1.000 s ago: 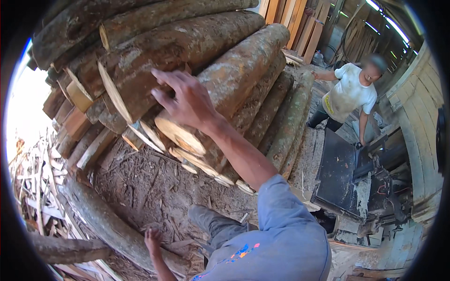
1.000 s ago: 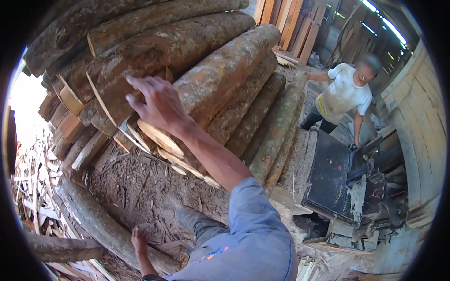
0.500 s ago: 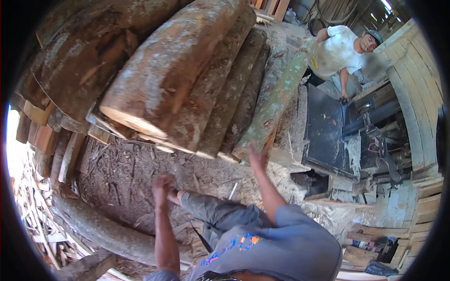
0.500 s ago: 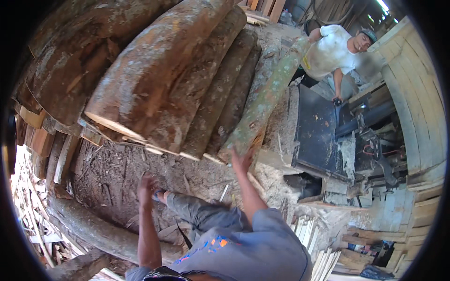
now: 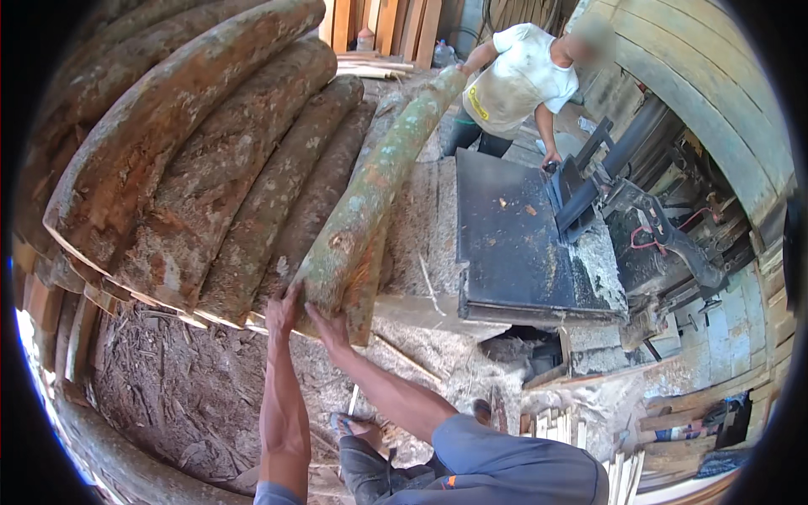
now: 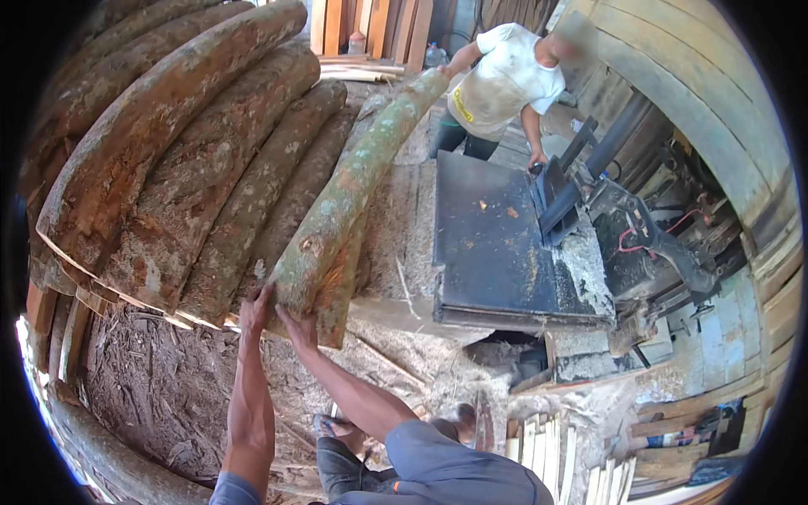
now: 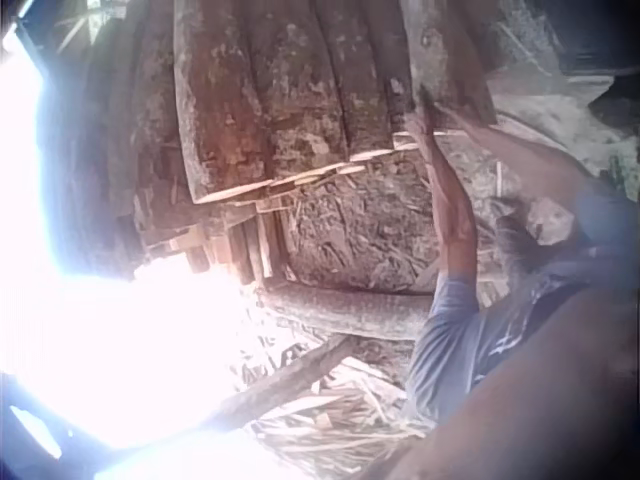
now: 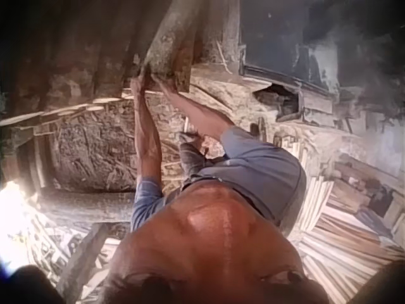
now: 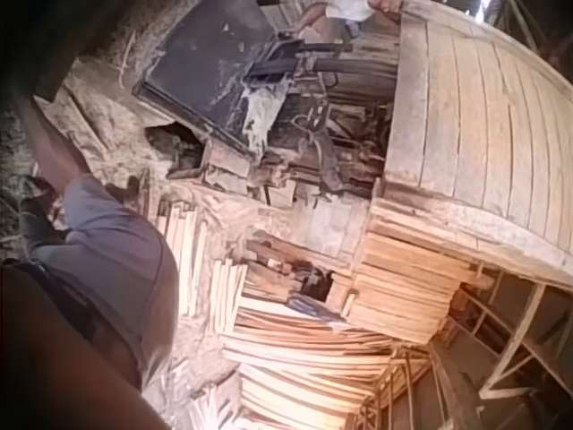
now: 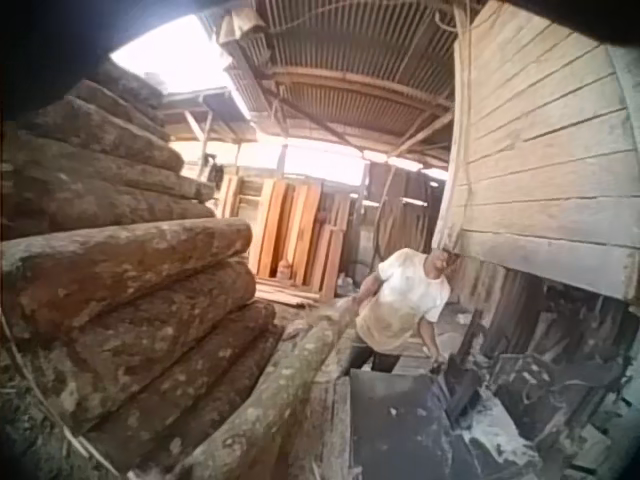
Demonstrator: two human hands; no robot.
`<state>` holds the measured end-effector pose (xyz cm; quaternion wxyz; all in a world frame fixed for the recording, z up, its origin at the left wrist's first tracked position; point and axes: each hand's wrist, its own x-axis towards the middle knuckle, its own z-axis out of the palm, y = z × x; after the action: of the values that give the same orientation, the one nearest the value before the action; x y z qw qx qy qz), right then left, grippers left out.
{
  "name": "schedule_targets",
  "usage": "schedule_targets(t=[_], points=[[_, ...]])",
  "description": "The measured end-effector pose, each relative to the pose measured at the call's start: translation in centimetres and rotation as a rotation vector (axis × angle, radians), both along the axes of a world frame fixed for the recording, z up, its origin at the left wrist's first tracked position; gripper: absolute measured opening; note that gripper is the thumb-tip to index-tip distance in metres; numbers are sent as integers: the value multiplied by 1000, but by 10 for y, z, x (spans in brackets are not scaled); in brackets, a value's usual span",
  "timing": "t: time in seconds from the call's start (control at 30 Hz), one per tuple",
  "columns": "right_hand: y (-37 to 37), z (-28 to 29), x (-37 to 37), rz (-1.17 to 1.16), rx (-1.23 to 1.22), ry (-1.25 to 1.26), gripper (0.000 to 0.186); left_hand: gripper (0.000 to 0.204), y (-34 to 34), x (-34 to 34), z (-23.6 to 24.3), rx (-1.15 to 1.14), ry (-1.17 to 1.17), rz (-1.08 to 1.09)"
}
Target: The person processes wood by feeding logs and planks into a powered saw, receiving cut pieces, and stacking them with the help of another individual in a workshop.
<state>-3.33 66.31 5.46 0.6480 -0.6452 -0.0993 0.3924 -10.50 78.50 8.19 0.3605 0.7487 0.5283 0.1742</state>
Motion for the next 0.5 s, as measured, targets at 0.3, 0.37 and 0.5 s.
schedule_targets(t=[0.3, 0.37, 0.5], points=[[-350, 52, 136, 211, -170, 176, 94, 59, -353, 104, 12, -320, -255, 132], [-418, 11, 170, 242, -264, -32, 94, 58, -415, 121, -59, -167, -345, -30], [-555, 24, 255, 375, -35, -8, 76, 63, -518, 171, -40, -620, -605, 77]])
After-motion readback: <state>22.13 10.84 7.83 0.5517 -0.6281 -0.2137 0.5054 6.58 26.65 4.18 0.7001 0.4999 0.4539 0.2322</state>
